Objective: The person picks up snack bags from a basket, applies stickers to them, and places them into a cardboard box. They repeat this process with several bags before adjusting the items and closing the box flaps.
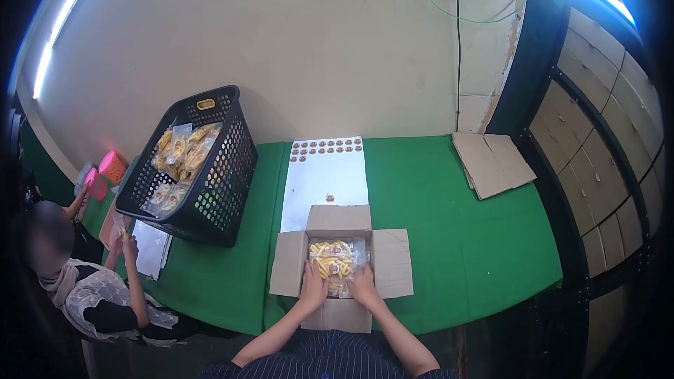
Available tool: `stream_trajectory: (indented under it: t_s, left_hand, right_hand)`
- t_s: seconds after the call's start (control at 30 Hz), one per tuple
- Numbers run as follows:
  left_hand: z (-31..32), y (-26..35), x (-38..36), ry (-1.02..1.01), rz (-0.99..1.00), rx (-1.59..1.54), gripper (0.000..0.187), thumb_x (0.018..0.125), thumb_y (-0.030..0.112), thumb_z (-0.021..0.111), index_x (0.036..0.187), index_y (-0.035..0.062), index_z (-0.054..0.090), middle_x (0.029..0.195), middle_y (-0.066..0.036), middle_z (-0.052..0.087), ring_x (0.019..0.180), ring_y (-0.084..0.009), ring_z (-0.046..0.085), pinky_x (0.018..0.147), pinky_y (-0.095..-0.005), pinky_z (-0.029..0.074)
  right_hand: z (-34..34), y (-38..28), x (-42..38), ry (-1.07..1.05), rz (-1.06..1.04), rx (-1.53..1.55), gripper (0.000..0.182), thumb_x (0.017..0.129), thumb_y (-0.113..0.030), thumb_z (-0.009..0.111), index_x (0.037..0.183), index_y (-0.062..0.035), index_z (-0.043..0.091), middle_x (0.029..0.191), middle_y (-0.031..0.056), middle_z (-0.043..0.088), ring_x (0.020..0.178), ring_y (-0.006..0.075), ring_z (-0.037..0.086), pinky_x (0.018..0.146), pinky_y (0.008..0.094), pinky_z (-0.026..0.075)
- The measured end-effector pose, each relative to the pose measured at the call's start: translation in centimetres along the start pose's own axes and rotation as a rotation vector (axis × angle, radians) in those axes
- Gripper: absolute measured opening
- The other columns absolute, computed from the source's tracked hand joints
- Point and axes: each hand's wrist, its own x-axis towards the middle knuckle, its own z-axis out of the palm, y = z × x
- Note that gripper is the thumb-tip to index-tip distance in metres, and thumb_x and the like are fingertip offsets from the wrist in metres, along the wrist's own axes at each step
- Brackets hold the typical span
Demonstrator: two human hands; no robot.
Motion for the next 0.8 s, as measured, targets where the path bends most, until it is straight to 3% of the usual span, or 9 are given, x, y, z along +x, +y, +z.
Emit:
stream_trajectory:
  t_s: [0.07,0.17,0.27,0.37,0.57,0.8]
  left_hand:
    - [0.2,0.1,-0.1,0.054,0.03,0.002,0.062,0.081,0.022,0.051,0.129,-0.0046,0.022,0.133,-0.031,0.015,0.121,-0.0452,0.022,0.097,-0.0466,0.027]
    - [-0.8,0.7,0.5,-0.015,0.199,0.127,0.057,0.084,0.025,0.046,0.13,-0.0007,0.024,0.137,-0.025,0.012,0.124,-0.0438,0.017,0.098,-0.049,0.023]
    - [-1.1,1.1,0.9,-0.106,0.174,0.117,0.055,0.086,0.03,0.041,0.131,0.0023,0.026,0.139,-0.022,0.008,0.126,-0.0427,0.012,0.1,-0.0503,0.019]
    - [1.2,-1.0,2.1,-0.049,0.177,0.111,0.061,0.087,0.036,0.039,0.133,0.0022,0.019,0.139,-0.023,0.006,0.126,-0.0437,0.007,0.1,-0.051,0.016]
    - [3.9,-2.9,3.2,-0.217,-0.006,0.164,0.067,0.086,0.044,0.034,0.136,0.006,0.009,0.141,-0.019,-0.006,0.129,-0.0366,-0.005,0.104,-0.046,0.006]
    - [4.4,-3.3,3.6,-0.217,0.013,0.215,0.068,0.086,0.046,0.033,0.135,0.004,0.01,0.14,-0.021,-0.006,0.129,-0.0369,-0.005,0.103,-0.047,0.009]
  right_hand:
    - [-0.2,-0.6,-0.4,-0.017,0.007,-0.034,0.052,0.077,-0.018,0.056,0.115,0.0121,0.037,0.126,0.0378,0.022,0.118,0.0477,0.026,0.099,0.0428,0.025]
    - [-0.5,-1.8,-0.9,0.123,-0.081,-0.12,0.054,0.077,-0.019,0.056,0.119,0.0089,0.036,0.129,0.0356,0.019,0.119,0.0471,0.024,0.099,0.0447,0.024]
    - [0.2,-1.2,-0.4,0.042,-0.201,-0.19,0.057,0.078,-0.023,0.055,0.123,0.0049,0.034,0.131,0.032,0.02,0.121,0.0451,0.023,0.099,0.0457,0.024]
    - [1.2,-0.6,-0.4,-0.103,-0.099,-0.159,0.06,0.078,-0.028,0.054,0.125,0.0026,0.032,0.133,0.0287,0.019,0.122,0.0432,0.022,0.1,0.045,0.024]
    - [1.3,-0.9,0.3,-0.251,-0.044,-0.258,0.072,0.075,-0.032,0.057,0.129,0.0027,0.024,0.134,0.0285,0.017,0.125,0.0415,0.018,0.1,0.0443,0.023]
    - [1.3,-0.5,0.1,-0.183,-0.111,-0.192,0.072,0.073,-0.026,0.058,0.129,0.0038,0.023,0.133,0.0294,0.02,0.124,0.0422,0.02,0.1,0.0428,0.025]
